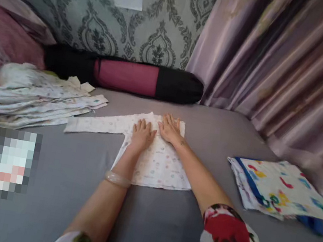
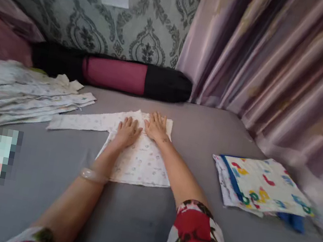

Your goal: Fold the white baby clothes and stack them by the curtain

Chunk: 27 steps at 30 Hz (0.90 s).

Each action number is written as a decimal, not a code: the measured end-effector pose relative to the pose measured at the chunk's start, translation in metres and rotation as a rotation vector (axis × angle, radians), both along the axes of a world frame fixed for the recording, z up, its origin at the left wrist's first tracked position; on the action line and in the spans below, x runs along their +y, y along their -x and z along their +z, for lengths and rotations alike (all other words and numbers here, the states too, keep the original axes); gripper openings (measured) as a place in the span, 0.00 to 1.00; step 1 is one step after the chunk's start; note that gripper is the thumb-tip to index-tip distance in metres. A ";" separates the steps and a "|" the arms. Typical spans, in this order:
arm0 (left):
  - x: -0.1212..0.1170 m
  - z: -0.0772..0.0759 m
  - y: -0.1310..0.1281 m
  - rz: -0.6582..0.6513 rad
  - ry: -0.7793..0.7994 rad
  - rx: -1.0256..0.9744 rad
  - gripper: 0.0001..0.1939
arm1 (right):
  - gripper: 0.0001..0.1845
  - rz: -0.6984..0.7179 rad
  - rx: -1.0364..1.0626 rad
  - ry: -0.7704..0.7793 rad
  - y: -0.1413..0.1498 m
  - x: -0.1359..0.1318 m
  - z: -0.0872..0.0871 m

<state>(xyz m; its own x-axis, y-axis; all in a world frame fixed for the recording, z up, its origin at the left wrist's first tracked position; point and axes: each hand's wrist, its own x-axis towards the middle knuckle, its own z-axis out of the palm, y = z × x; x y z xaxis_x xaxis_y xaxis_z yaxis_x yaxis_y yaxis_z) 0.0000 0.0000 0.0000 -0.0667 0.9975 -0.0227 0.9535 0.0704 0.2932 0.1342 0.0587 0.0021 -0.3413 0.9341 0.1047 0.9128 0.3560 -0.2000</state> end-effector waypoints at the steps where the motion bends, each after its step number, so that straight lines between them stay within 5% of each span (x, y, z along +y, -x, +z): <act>1: 0.001 -0.001 0.000 -0.002 0.000 0.004 0.33 | 0.32 -0.003 -0.003 0.017 0.002 0.003 -0.001; 14: 0.005 0.000 0.002 0.035 -0.026 -0.079 0.29 | 0.33 -0.033 -0.037 0.108 0.015 0.012 -0.004; 22: 0.020 0.018 0.025 0.087 -0.204 -0.443 0.21 | 0.31 0.159 -0.023 0.057 0.054 0.002 0.010; 27: 0.021 0.024 0.050 0.242 -0.241 -0.599 0.21 | 0.35 0.108 -0.003 0.123 0.071 0.004 0.000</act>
